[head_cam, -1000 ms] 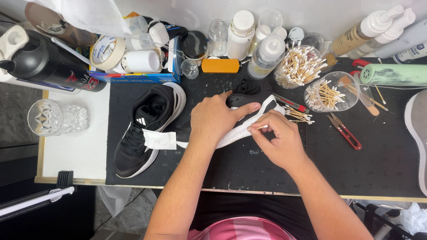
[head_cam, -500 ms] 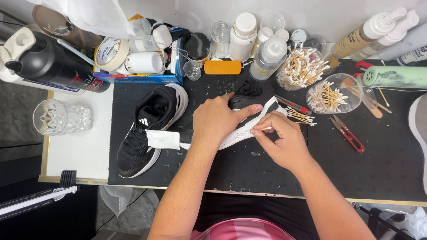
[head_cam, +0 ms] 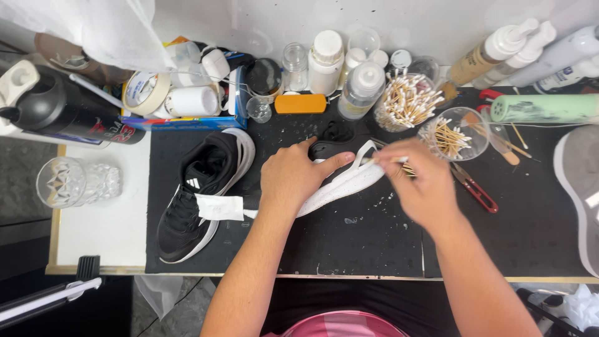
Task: The person cleans the white midsole and side panels of a black and white sneaker using a cotton swab. They repeatedly dip the swab into a liquid solution and scrub specific areas of the shoe's exterior.
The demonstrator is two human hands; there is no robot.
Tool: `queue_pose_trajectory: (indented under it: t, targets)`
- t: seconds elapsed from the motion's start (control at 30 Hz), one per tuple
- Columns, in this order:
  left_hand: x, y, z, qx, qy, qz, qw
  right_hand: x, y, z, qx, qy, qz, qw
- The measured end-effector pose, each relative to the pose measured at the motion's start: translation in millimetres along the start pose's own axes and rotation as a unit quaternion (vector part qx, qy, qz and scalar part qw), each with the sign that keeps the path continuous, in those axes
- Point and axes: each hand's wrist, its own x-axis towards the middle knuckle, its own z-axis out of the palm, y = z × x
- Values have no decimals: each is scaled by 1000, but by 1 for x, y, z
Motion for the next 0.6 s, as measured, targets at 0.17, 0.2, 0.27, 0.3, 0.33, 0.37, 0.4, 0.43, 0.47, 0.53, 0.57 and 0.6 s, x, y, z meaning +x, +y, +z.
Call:
queue_pose_trajectory:
  t: [0.17, 0.2, 0.27, 0.3, 0.33, 0.37, 0.4, 0.43, 0.47, 0.53, 0.57, 0.6]
  targets:
    - [-5, 3, -2, -7, 0, -5, 1000, 46, 20, -14, 155, 85, 37, 984]
    - [-6, 4, -2, -8, 2, -4, 1000, 50, 21, -17, 151, 98, 27, 983]
    - [-8, 6, -3, 3, 2, -6, 1000, 57, 22, -25, 141, 126, 3, 982]
    - [-10, 7, -2, 9, 2, -6, 1000, 57, 24, -30, 96, 132, -4, 987]
    - [-11, 8, -2, 9, 7, 3, 1000, 56, 25, -37, 50, 137, -11, 989]
    - [-12, 7, -1, 8, 12, 10, 1000, 55, 28, -42, 5, 139, -18, 990]
    - [-13, 7, -1, 6, 18, 17, 1000, 53, 30, -44, -29, 132, -12, 991]
    - [-14, 7, 0, 6, 17, 19, 1000, 51, 32, -47, -63, 124, -5, 990]
    - [-14, 7, 0, 6, 17, 21, 1000, 50, 34, -49, -97, 115, 1, 989]
    - [-13, 7, 1, 11, 13, 20, 1000, 47, 37, -44, -94, 116, 28, 988]
    - [-13, 7, 1, 15, 12, 19, 1000, 46, 39, -41, -93, 116, 40, 988]
    - [-12, 8, 2, 19, 11, 17, 1000, 45, 41, -38, -89, 126, 44, 987]
